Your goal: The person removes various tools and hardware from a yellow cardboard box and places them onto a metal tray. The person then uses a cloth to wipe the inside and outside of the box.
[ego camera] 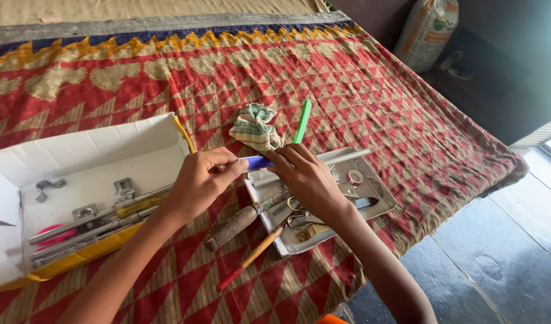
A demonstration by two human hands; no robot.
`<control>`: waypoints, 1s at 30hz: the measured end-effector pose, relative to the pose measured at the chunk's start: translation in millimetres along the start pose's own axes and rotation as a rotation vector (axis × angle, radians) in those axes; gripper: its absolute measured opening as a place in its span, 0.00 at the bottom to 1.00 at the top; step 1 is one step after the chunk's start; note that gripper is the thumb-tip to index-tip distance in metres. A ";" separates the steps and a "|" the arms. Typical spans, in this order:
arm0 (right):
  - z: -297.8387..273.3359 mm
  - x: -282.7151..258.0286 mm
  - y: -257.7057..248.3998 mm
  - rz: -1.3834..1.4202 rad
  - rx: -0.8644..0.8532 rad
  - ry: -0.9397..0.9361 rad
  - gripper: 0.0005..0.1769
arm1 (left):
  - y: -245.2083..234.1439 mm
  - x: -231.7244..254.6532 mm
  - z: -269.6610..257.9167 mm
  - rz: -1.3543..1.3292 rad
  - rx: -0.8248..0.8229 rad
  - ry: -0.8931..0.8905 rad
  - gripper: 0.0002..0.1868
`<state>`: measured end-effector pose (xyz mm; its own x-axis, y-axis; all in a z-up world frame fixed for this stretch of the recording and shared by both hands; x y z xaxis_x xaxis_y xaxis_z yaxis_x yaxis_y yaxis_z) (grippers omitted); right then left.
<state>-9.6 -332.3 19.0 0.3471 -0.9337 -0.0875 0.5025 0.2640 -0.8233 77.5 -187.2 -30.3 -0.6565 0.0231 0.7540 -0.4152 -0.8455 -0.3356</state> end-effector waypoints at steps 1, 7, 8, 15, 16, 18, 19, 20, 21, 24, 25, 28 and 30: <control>-1.2 -1.7 -0.1 0.022 0.016 -0.006 0.19 | -0.4 -0.4 -0.5 -0.015 -0.002 -0.007 0.18; -6.1 11.5 9.7 0.031 0.091 -0.060 0.19 | -1.3 -3.8 -1.5 -0.070 -0.018 -0.011 0.21; -7.2 16.7 13.6 0.022 0.095 -0.073 0.19 | 0.2 -6.5 -1.9 -0.045 -0.033 -0.036 0.22; -10.5 63.3 12.8 -0.169 0.263 -0.061 0.16 | -9.2 11.9 5.0 0.114 0.007 0.159 0.25; -10.4 70.3 8.2 -0.191 0.262 -0.036 0.16 | -12.9 11.3 3.7 0.113 0.022 0.127 0.25; -12.5 79.1 -2.8 -0.242 0.265 0.003 0.18 | -20.9 10.6 -0.6 0.107 0.052 0.063 0.25; -15.0 81.5 -8.7 -0.269 0.270 0.015 0.18 | -21.6 11.8 -1.4 0.117 0.050 0.057 0.25; -16.6 83.4 -13.1 -0.295 0.275 0.028 0.19 | -22.0 12.7 -1.9 0.128 0.048 0.051 0.25; -17.5 83.9 -14.2 -0.305 0.255 0.028 0.20 | -21.9 13.1 -2.6 0.138 0.047 0.043 0.25; -22.2 82.8 -11.6 -0.314 0.201 -0.013 0.20 | -18.1 16.9 -1.7 0.159 0.009 0.089 0.25; -23.0 80.2 -8.6 -0.306 0.190 -0.056 0.19 | -17.0 16.0 -1.2 0.162 -0.004 0.081 0.25; -29.6 78.4 -3.9 -0.325 0.173 -0.137 0.20 | -15.1 12.2 -1.3 0.174 -0.030 0.051 0.26; -31.8 83.5 -5.0 -0.329 0.197 -0.120 0.18 | -15.6 9.2 -2.0 0.186 -0.035 0.026 0.26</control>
<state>-8.3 -419.2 -2.0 0.2266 -0.9443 0.2386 0.7400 0.0076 -0.6725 76.7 -172.7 -19.3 -0.7398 -0.1175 0.6625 -0.3066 -0.8176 -0.4873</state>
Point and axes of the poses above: each hand's wrist, its own z-axis towards the middle knuckle, its own y-axis out of the palm, x = y × z, the point moved 8 cm from there along z, towards the middle knuckle, and after that the axes turned 13 degrees about y, right-handed, at the moved point
